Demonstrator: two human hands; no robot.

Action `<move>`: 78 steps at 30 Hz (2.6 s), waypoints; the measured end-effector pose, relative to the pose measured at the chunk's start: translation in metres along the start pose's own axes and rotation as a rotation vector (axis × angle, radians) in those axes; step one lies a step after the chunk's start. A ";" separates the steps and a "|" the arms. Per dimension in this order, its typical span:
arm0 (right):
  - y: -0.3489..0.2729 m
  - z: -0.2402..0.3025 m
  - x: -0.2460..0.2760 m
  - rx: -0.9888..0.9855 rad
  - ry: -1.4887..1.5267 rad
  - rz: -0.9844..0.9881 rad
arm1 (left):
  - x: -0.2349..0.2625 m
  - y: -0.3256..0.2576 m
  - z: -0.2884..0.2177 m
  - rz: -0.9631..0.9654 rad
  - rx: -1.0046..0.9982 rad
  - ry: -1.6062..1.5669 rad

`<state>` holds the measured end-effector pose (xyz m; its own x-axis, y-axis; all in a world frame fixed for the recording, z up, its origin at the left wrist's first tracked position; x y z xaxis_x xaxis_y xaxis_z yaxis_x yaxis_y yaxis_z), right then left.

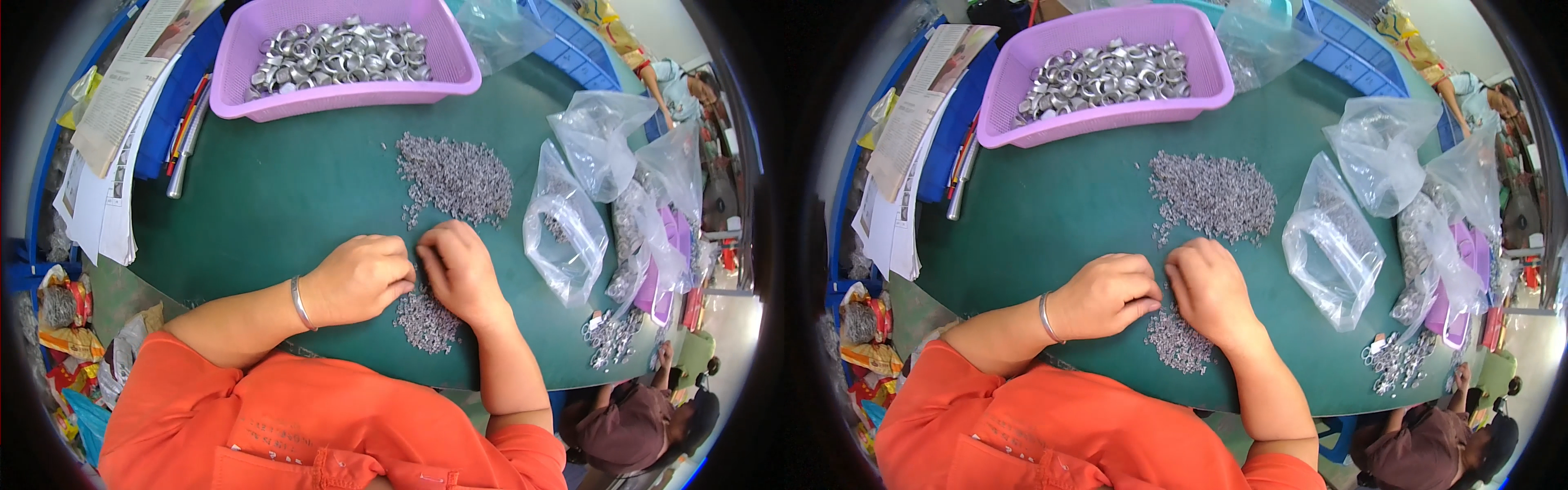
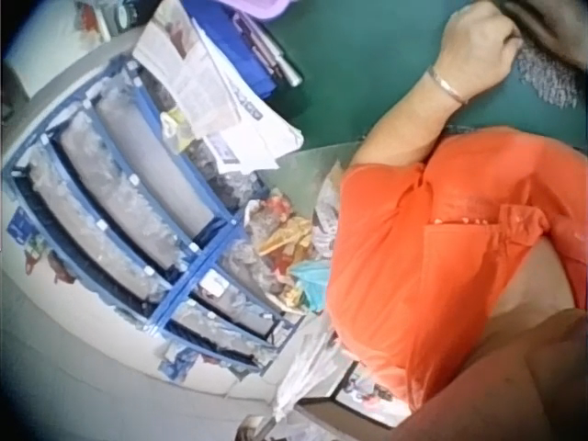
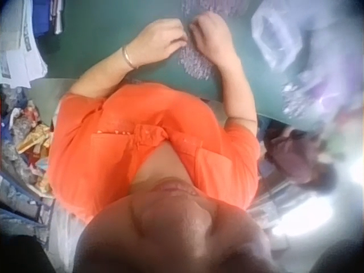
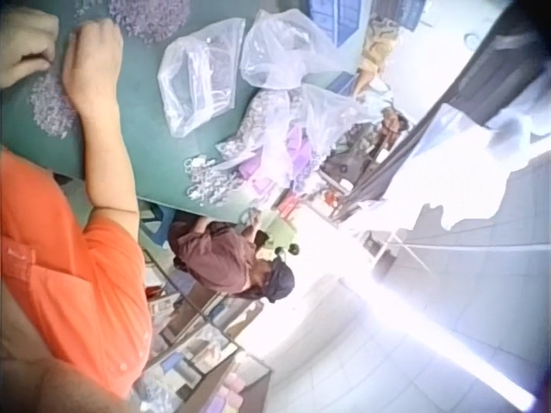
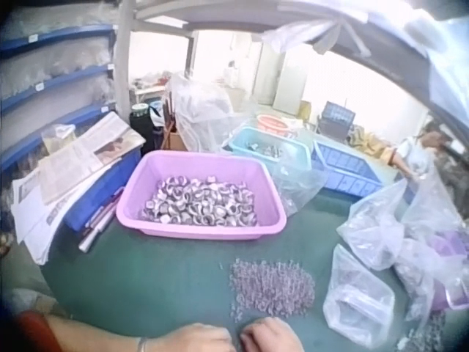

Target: The person assembles small metal parts by picking them up from a pile and joining pairs together by hand before placing them into a separate pile.

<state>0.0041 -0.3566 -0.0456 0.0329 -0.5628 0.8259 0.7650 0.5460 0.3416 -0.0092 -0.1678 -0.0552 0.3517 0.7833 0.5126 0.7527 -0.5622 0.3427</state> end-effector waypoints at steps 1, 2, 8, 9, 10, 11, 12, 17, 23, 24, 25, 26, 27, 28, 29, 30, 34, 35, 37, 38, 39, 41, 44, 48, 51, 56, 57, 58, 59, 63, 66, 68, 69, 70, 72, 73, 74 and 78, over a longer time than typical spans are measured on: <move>-0.003 -0.006 0.003 -0.195 0.024 -0.119 | 0.002 0.001 0.002 -0.045 0.056 -0.071; -0.006 -0.012 0.007 -0.394 0.054 -0.238 | 0.006 0.002 0.002 -0.060 0.053 -0.070; 0.016 -0.009 0.021 -0.064 -0.123 -0.171 | 0.021 0.007 0.011 -0.263 0.211 -0.007; 0.019 -0.001 0.009 -0.021 -0.033 -0.091 | 0.021 0.006 0.012 -0.258 0.216 0.010; 0.020 0.006 0.002 -0.004 0.003 -0.040 | 0.020 0.006 0.012 -0.262 0.216 0.007; 0.021 0.006 0.002 0.016 0.030 0.029 | 0.019 0.006 0.012 -0.271 0.226 0.029; 0.020 0.005 0.003 0.035 0.058 0.098 | 0.018 0.005 0.013 -0.279 0.238 0.050; 0.009 0.003 0.011 -0.063 0.022 0.009 | 0.017 0.004 0.013 -0.251 0.236 0.057; -0.007 -0.007 0.019 -0.147 0.040 -0.091 | 0.013 0.008 0.013 -0.222 0.132 0.105; -0.005 -0.006 0.020 -0.094 0.041 -0.068 | 0.011 0.009 0.012 -0.218 0.068 0.136; -0.004 -0.004 0.018 -0.062 0.035 0.001 | 0.010 0.008 0.012 -0.209 0.073 0.135; -0.003 -0.003 0.016 -0.031 0.027 0.068 | 0.010 0.007 0.012 -0.194 0.072 0.155; -0.002 -0.002 0.017 -0.035 0.042 0.061 | 0.010 0.007 0.011 -0.179 0.070 0.175; -0.003 -0.004 0.017 -0.043 0.046 0.058 | 0.011 0.007 0.011 -0.169 0.071 0.174; -0.004 -0.007 0.020 -0.072 0.054 -0.003 | 0.012 0.008 0.011 -0.179 0.085 0.155; -0.005 -0.010 0.021 -0.101 0.062 -0.064 | 0.012 0.008 0.011 -0.189 0.099 0.136; -0.005 -0.008 0.017 -0.110 0.074 -0.073 | 0.011 0.011 0.012 -0.234 0.158 0.050; -0.003 -0.005 0.014 -0.086 0.059 -0.084 | 0.012 0.011 0.011 -0.226 0.158 0.050; -0.002 -0.006 0.013 -0.089 0.053 -0.050 | 0.012 0.012 0.011 -0.198 0.147 0.080; -0.002 -0.006 0.012 -0.081 0.047 -0.010 | 0.013 0.012 0.011 -0.195 0.147 0.082; -0.002 -0.007 0.013 -0.074 0.047 -0.001 | 0.014 0.011 0.010 -0.170 0.128 0.112; -0.006 -0.007 0.017 -0.072 0.062 0.035 | 0.014 0.010 0.009 -0.144 0.109 0.142; -0.003 -0.006 0.015 -0.065 0.078 0.033 | 0.013 0.011 0.009 -0.125 0.122 0.121; 0.004 -0.002 0.006 -0.075 0.020 -0.093 | 0.012 0.011 0.011 -0.185 0.137 0.112; 0.006 -0.003 0.002 -0.033 0.005 -0.053 | 0.014 0.010 0.012 -0.153 0.104 0.134; -0.002 -0.007 0.009 -0.061 0.133 -0.038 | 0.013 0.012 0.012 -0.211 0.162 0.076; -0.003 -0.007 0.009 -0.071 0.137 -0.043 | 0.010 0.014 0.010 -0.237 0.169 0.100; -0.001 -0.007 0.008 -0.069 0.137 -0.043 | 0.009 0.015 0.009 -0.263 0.177 0.125; 0.001 -0.008 0.006 -0.098 0.087 -0.088 | 0.008 0.016 0.011 -0.262 0.177 0.125; 0.003 -0.006 0.005 -0.114 -0.014 -0.079 | 0.005 0.017 0.016 -0.258 0.146 0.187; 0.004 -0.005 0.006 -0.098 -0.065 -0.048 | 0.007 0.017 0.016 -0.246 0.145 0.194; 0.001 -0.006 0.009 -0.095 -0.039 -0.085 | 0.007 0.017 0.016 -0.233 0.149 0.200; 0.000 -0.006 0.011 -0.094 -0.039 -0.086 | 0.008 0.017 0.015 -0.232 0.158 0.191; -0.002 -0.005 0.014 -0.093 -0.012 -0.080 | 0.008 0.017 0.015 -0.232 0.168 0.182; -0.005 -0.005 0.020 -0.088 0.013 -0.077 | 0.008 0.016 0.014 -0.238 0.156 0.177; -0.008 -0.004 0.022 -0.084 0.042 0.003 | 0.008 0.015 0.014 -0.244 0.147 0.170; -0.010 -0.004 0.022 -0.082 0.068 0.083 | 0.008 0.015 0.014 -0.245 0.142 0.171; -0.010 -0.012 0.024 -0.153 -0.002 -0.073 | 0.005 0.015 0.014 -0.227 0.123 0.199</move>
<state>0.0048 -0.3837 -0.0346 -0.0274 -0.5958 0.8026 0.8545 0.4027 0.3282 0.0118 -0.1683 -0.0586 0.0603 0.8107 0.5823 0.8655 -0.3331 0.3741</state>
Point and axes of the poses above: each hand's wrist, its own y-axis towards the middle knuckle, its own x-axis out of the back of the hand, z = x × y, the point moved 2 cm from there along y, towards the middle knuckle, and after that the axes turned 5 degrees about -y, right-handed, at the moved point
